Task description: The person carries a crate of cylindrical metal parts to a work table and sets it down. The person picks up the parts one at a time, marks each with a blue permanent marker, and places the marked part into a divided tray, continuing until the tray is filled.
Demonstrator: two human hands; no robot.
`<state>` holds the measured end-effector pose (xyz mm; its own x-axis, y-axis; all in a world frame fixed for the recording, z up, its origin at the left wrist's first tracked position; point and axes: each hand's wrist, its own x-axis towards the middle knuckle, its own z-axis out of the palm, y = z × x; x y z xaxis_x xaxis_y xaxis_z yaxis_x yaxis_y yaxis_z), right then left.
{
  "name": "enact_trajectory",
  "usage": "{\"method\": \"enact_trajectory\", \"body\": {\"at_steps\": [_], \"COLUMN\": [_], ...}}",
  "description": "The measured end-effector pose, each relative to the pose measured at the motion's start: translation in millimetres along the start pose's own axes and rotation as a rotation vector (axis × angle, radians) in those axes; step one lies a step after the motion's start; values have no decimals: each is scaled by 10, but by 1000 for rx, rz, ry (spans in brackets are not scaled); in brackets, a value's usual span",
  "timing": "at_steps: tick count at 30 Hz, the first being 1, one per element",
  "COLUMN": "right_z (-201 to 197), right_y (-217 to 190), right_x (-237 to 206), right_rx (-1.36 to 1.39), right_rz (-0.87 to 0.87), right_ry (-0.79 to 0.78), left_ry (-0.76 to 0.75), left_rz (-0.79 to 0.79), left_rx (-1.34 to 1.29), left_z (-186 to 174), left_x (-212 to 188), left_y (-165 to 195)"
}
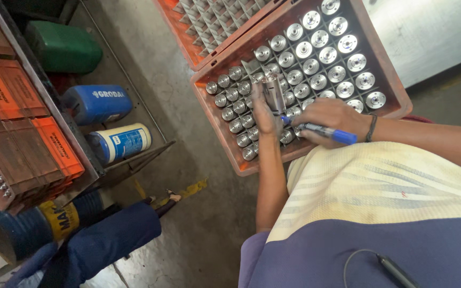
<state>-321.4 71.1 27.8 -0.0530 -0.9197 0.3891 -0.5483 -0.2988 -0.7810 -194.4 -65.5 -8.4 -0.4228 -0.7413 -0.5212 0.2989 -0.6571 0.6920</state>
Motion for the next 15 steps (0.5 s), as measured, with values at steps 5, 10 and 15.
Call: {"method": "enact_trajectory", "body": {"at_steps": [5, 10, 15], "right_z": [-3, 6, 25], "right_y": [18, 17, 8], "right_x": [-49, -43, -39], "right_rx": [31, 85, 70], "right_rz": [43, 43, 94], "right_ry": [38, 130, 13], "left_ry": [-157, -208, -345], "left_rz": [124, 107, 251], "left_rx": [47, 24, 72], "left_z": [-38, -81, -50], "left_x": [1, 16, 103], "left_y": [-18, -22, 185]}}
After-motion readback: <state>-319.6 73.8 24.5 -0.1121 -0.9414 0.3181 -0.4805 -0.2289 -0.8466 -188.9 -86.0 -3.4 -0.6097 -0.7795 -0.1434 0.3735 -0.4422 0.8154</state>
